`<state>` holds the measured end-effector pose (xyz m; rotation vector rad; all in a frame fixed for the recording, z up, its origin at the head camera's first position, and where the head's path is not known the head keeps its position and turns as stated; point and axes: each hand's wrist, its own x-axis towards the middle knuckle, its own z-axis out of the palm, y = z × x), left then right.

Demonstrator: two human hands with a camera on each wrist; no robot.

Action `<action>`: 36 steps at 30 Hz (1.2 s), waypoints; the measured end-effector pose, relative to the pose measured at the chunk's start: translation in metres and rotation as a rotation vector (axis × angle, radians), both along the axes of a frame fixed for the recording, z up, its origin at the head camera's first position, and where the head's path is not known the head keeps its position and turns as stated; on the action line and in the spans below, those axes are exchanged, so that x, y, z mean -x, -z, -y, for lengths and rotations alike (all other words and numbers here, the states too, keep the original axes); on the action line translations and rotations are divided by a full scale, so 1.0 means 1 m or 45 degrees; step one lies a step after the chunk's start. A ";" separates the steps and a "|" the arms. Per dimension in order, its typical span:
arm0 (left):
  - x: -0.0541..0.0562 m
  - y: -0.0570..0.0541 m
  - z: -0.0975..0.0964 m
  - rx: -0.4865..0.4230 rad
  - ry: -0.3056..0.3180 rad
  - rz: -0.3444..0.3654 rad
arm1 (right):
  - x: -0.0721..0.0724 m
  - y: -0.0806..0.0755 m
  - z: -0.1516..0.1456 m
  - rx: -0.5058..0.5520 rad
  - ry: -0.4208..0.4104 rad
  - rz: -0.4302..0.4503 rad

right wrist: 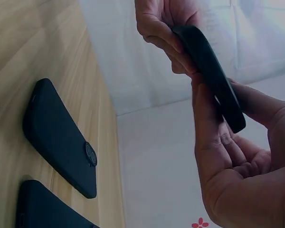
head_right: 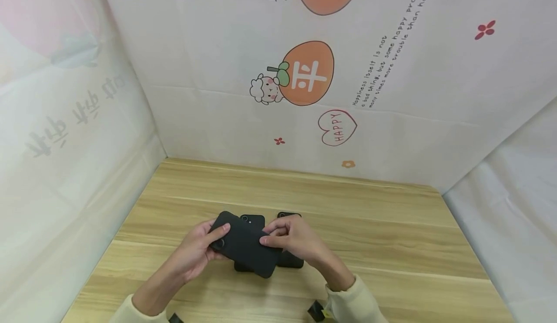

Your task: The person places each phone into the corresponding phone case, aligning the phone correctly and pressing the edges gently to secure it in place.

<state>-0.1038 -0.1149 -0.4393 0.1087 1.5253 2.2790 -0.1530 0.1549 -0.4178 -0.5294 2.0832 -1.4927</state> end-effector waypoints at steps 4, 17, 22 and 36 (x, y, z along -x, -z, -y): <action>-0.001 0.004 0.000 0.054 0.119 -0.001 | 0.001 -0.002 0.008 -0.034 -0.135 -0.073; -0.001 0.009 0.006 0.062 0.113 0.005 | 0.001 0.008 0.025 -0.024 -0.100 -0.072; 0.000 0.014 0.015 0.076 0.038 0.015 | -0.001 0.011 0.034 0.066 0.066 0.096; 0.011 0.038 0.056 0.348 -0.004 0.036 | 0.004 0.038 0.077 0.110 0.227 0.147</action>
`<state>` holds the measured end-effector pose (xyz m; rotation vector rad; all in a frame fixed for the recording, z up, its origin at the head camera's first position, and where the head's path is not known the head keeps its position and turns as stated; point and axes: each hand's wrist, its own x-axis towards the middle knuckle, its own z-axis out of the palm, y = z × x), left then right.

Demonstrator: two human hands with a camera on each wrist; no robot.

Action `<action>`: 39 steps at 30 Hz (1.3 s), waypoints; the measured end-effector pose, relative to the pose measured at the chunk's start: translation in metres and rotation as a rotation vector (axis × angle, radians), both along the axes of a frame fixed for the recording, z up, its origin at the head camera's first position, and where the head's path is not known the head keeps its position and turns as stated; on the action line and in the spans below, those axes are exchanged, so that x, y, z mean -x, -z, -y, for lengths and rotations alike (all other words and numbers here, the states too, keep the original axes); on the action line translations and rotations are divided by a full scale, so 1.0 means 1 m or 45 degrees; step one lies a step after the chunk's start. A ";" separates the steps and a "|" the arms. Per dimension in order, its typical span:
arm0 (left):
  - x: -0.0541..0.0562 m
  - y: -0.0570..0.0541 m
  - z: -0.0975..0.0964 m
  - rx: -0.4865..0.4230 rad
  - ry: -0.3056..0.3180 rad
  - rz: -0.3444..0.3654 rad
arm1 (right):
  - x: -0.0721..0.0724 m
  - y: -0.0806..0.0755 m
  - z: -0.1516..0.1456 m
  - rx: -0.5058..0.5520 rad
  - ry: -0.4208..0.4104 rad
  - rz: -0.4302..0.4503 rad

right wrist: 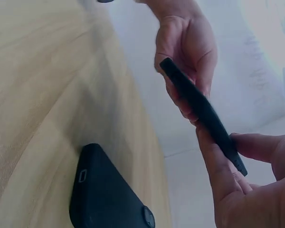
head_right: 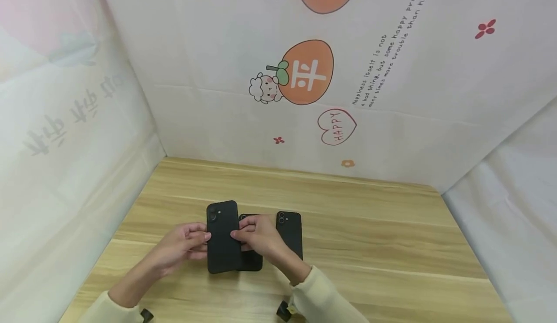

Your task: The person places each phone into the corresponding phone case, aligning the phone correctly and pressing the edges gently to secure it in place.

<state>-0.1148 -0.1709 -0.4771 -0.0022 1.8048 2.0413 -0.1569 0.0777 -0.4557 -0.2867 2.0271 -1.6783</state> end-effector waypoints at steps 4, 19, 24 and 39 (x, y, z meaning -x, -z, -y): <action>0.005 0.005 0.011 0.096 0.028 -0.015 | 0.003 0.009 0.012 -0.008 -0.013 -0.025; 0.022 0.013 0.036 0.344 0.040 -0.001 | 0.011 0.031 0.052 -0.327 -0.013 -0.257; 0.024 0.018 0.035 0.482 -0.007 -0.023 | 0.011 0.037 0.057 -0.421 -0.047 -0.351; 0.028 0.021 0.033 0.779 -0.028 -0.133 | 0.011 0.034 0.063 -0.618 -0.159 -0.490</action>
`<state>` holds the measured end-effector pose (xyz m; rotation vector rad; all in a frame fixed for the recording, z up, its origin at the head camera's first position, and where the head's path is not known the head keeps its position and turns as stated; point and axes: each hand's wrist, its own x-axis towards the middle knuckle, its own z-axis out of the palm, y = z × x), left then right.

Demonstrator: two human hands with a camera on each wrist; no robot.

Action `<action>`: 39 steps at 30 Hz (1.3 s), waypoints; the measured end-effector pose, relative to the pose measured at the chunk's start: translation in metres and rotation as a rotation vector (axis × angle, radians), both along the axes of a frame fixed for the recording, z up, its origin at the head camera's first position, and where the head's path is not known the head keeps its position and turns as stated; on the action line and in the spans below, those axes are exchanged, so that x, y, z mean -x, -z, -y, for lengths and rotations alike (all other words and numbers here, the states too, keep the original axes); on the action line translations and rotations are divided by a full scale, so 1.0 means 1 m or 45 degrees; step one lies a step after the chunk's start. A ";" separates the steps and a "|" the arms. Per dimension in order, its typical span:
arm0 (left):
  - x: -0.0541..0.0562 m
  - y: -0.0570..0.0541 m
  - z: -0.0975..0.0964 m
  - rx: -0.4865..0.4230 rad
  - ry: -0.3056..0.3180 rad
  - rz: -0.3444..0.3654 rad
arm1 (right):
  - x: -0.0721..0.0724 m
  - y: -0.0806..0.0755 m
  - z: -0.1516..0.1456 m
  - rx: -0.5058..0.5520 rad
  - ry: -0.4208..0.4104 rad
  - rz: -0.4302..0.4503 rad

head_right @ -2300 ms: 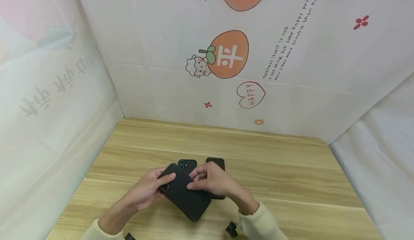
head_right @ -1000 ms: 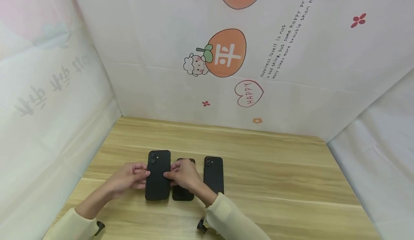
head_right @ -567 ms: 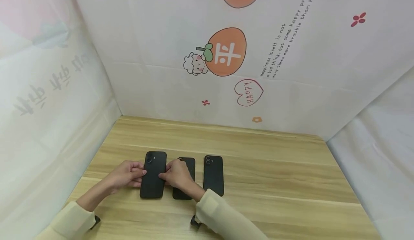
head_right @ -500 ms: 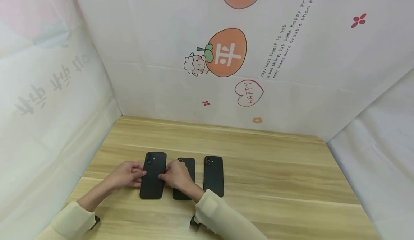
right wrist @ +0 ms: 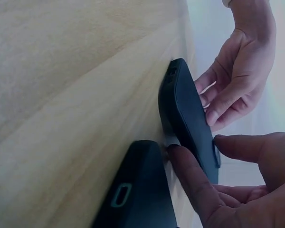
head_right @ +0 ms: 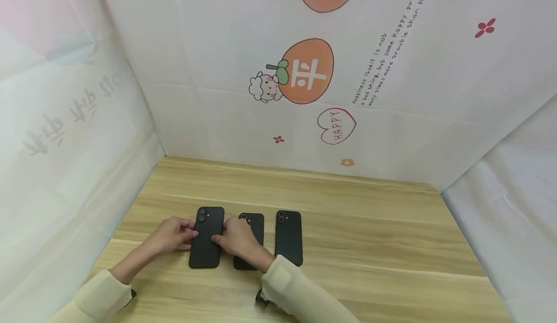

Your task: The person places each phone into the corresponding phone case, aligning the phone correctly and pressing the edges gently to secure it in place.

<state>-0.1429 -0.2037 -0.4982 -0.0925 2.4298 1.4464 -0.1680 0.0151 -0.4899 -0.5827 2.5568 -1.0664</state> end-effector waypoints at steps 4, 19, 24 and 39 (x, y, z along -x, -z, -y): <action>0.001 0.002 -0.002 0.011 -0.008 -0.006 | 0.000 0.000 0.000 -0.052 -0.016 -0.005; 0.002 0.007 -0.005 0.142 -0.012 -0.107 | -0.002 -0.003 0.000 -0.082 -0.050 0.069; 0.003 0.006 -0.006 0.211 -0.004 -0.118 | -0.001 -0.003 -0.001 -0.054 -0.071 0.064; -0.003 -0.004 -0.008 0.506 0.024 -0.372 | -0.004 -0.020 -0.030 0.117 -0.093 0.129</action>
